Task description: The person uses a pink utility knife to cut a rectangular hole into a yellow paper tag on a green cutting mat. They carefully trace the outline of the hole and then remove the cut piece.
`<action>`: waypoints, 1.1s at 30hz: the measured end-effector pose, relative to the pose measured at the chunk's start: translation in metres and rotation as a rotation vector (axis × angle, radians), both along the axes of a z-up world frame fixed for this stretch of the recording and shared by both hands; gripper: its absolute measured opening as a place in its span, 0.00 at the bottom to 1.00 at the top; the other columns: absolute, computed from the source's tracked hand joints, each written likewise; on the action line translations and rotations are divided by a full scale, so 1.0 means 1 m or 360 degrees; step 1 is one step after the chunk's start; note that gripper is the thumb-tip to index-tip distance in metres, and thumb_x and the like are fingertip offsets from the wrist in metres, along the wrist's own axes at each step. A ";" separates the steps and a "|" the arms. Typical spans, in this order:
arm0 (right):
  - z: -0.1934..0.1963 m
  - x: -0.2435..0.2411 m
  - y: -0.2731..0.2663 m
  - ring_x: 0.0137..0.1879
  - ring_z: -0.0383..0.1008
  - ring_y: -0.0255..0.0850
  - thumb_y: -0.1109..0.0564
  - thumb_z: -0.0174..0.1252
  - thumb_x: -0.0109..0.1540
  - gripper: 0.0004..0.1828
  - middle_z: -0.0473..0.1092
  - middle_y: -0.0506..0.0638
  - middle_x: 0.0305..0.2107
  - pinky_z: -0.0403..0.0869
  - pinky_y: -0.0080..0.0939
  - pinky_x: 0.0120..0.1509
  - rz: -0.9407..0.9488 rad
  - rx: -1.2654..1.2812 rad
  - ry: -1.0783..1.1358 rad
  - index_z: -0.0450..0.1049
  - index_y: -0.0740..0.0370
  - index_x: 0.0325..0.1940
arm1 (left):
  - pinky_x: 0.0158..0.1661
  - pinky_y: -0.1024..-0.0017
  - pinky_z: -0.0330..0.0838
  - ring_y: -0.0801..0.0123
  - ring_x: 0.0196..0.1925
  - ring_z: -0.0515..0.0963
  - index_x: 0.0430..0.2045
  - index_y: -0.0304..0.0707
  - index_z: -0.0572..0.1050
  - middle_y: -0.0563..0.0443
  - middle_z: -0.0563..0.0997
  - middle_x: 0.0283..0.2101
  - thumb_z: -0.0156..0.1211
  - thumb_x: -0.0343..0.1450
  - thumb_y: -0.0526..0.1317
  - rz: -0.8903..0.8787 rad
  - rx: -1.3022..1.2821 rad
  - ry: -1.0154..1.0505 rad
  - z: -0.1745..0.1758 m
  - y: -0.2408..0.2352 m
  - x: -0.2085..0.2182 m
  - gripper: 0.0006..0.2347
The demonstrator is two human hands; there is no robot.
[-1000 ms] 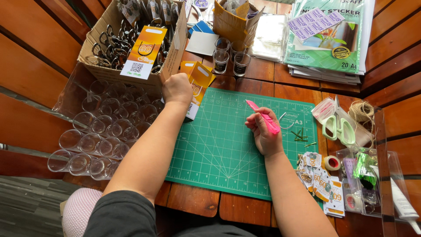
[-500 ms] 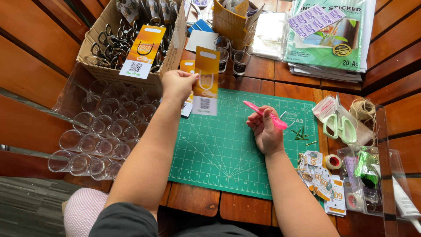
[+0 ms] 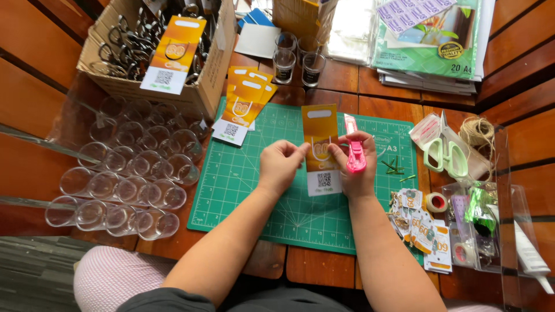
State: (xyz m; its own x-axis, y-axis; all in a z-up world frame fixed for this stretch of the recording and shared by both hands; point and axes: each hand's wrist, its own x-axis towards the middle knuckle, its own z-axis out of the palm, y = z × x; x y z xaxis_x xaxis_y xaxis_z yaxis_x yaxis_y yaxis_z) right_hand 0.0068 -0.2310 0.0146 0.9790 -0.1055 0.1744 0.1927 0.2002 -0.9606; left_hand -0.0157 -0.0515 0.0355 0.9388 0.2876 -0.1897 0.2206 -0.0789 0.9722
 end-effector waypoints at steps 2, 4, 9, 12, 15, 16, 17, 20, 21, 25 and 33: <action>-0.004 0.000 -0.008 0.46 0.80 0.36 0.65 0.63 0.64 0.20 0.73 0.52 0.43 0.80 0.31 0.53 0.0046 0.0372 0.0125 0.62 0.54 0.54 | 0.27 0.76 0.73 0.75 0.20 0.77 0.18 0.44 0.80 0.53 0.79 0.15 0.71 0.67 0.50 0.0059 0.0079 -0.0096 -0.007 0.012 0.004 0.13; -0.006 0.001 -0.020 0.50 0.79 0.36 0.64 0.56 0.69 0.14 0.73 0.52 0.46 0.79 0.30 0.58 0.0089 0.0750 0.0235 0.62 0.53 0.55 | 0.29 0.74 0.73 0.75 0.21 0.76 0.19 0.48 0.80 0.55 0.78 0.15 0.68 0.70 0.51 0.0116 0.0161 -0.0205 -0.014 0.027 0.007 0.12; -0.009 -0.001 -0.045 0.53 0.73 0.36 0.64 0.56 0.67 0.23 0.66 0.55 0.56 0.76 0.25 0.51 0.0882 0.2118 0.0613 0.60 0.67 0.66 | 0.28 0.73 0.73 0.71 0.23 0.76 0.21 0.48 0.79 0.57 0.77 0.18 0.67 0.72 0.47 0.0292 0.0460 -0.0496 -0.022 0.038 0.004 0.10; 0.024 -0.012 -0.009 0.56 0.76 0.40 0.57 0.63 0.65 0.22 0.71 0.54 0.46 0.76 0.35 0.59 0.0219 -0.0073 -0.0145 0.57 0.58 0.54 | 0.39 0.65 0.78 0.59 0.42 0.78 0.40 0.41 0.73 0.47 0.75 0.38 0.62 0.74 0.48 0.0118 0.0492 -0.0755 0.005 0.037 -0.008 0.12; -0.008 -0.003 0.003 0.48 0.77 0.43 0.65 0.74 0.56 0.24 0.72 0.52 0.39 0.78 0.38 0.53 0.0066 -0.0322 -0.0310 0.64 0.58 0.46 | 0.65 0.51 0.61 0.48 0.64 0.68 0.57 0.41 0.68 0.41 0.67 0.57 0.62 0.71 0.53 -0.0141 0.0712 -0.0956 0.014 0.040 -0.009 0.24; -0.005 -0.005 0.004 0.48 0.77 0.43 0.65 0.74 0.56 0.24 0.72 0.52 0.39 0.78 0.38 0.53 0.0061 -0.0321 -0.0308 0.64 0.58 0.46 | 0.65 0.51 0.61 0.48 0.64 0.68 0.57 0.41 0.68 0.41 0.67 0.57 0.62 0.71 0.53 -0.0147 0.0711 -0.0954 0.017 0.039 -0.013 0.24; -0.002 -0.007 0.004 0.45 0.78 0.43 0.65 0.74 0.56 0.23 0.73 0.52 0.38 0.78 0.41 0.53 0.0018 -0.0456 -0.0266 0.67 0.57 0.46 | 0.67 0.44 0.52 0.46 0.71 0.59 0.62 0.46 0.65 0.40 0.62 0.65 0.66 0.66 0.59 -0.0366 0.0893 -0.0883 0.019 0.037 -0.016 0.32; 0.001 -0.010 0.008 0.43 0.79 0.42 0.64 0.74 0.57 0.20 0.75 0.50 0.37 0.78 0.42 0.54 -0.0054 -0.0670 -0.0200 0.71 0.55 0.46 | 0.71 0.36 0.37 0.47 0.79 0.48 0.68 0.52 0.63 0.41 0.57 0.74 0.69 0.61 0.63 -0.0796 0.1224 -0.0591 0.033 0.034 -0.017 0.40; 0.002 -0.010 0.009 0.43 0.79 0.40 0.62 0.74 0.57 0.19 0.76 0.49 0.37 0.77 0.40 0.54 -0.0084 -0.0746 -0.0185 0.72 0.54 0.46 | 0.71 0.36 0.32 0.50 0.80 0.46 0.69 0.54 0.63 0.43 0.56 0.76 0.70 0.61 0.63 -0.0998 0.1374 -0.0373 0.039 0.033 -0.016 0.40; 0.022 -0.012 0.016 0.44 0.80 0.47 0.64 0.72 0.59 0.15 0.76 0.52 0.35 0.75 0.51 0.57 -0.0142 -0.0806 -0.0100 0.73 0.55 0.44 | 0.72 0.35 0.36 0.51 0.79 0.51 0.70 0.54 0.61 0.43 0.57 0.76 0.66 0.63 0.62 -0.1028 0.1405 -0.0394 0.023 0.032 -0.011 0.39; 0.020 -0.007 0.010 0.45 0.80 0.45 0.63 0.73 0.58 0.16 0.77 0.51 0.34 0.75 0.49 0.57 -0.0185 -0.1010 -0.0015 0.74 0.53 0.44 | 0.72 0.38 0.40 0.61 0.77 0.58 0.64 0.59 0.69 0.56 0.61 0.74 0.59 0.68 0.61 -0.0852 0.1464 -0.0441 -0.015 0.031 -0.001 0.28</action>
State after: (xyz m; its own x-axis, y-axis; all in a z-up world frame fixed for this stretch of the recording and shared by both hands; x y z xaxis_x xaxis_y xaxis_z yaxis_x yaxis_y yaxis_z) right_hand -0.0001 -0.2212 0.0346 0.9655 -0.0842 0.2464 0.1881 -0.4289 -0.8835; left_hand -0.0168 -0.0209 0.0202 0.9612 -0.2458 0.1251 -0.2750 -0.8190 0.5036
